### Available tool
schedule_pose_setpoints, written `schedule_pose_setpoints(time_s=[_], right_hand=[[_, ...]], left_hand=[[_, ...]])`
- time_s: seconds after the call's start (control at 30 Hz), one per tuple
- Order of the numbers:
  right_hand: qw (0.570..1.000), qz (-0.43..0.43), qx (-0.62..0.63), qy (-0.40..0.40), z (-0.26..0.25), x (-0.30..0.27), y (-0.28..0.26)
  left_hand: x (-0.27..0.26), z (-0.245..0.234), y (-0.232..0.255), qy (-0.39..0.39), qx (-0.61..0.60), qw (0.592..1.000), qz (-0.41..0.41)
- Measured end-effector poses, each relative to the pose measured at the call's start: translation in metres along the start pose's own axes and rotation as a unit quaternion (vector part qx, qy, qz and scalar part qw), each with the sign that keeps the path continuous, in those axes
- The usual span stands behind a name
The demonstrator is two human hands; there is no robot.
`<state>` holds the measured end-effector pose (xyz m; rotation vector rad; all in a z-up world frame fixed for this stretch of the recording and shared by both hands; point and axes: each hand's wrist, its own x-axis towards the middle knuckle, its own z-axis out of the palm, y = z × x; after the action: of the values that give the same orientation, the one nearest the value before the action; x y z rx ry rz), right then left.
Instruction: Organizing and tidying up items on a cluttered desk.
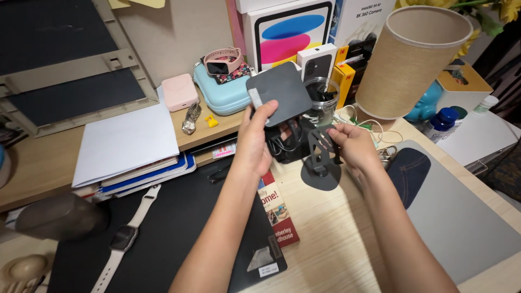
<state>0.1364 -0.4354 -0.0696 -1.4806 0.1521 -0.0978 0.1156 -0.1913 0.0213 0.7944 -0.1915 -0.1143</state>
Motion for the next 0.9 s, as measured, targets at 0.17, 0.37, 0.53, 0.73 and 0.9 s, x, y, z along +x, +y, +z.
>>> schedule_pose_setpoints(time_s=[0.17,0.37,0.53,0.73,0.9], right_hand=[[1.000,-0.006,0.022,0.002,0.019,-0.029,-0.018],[0.995,-0.030,0.087,-0.031,0.064,-0.045,-0.026],[0.992,-0.044,0.100,-0.061,0.122,-0.066,-0.037],[0.989,-0.063,0.099,-0.090,0.194,-0.067,-0.022],[0.986,-0.004,0.115,-0.122,0.226,-0.084,-0.027]], left_hand=[[-0.016,-0.018,0.018,-0.014,0.008,0.999,0.044],[-0.054,-0.029,0.061,0.004,0.007,0.997,0.081],[-0.080,-0.050,0.086,0.010,0.035,0.993,0.117],[-0.101,-0.076,0.108,0.034,0.048,0.992,0.114],[-0.109,-0.083,0.120,0.059,0.032,0.993,0.095]])
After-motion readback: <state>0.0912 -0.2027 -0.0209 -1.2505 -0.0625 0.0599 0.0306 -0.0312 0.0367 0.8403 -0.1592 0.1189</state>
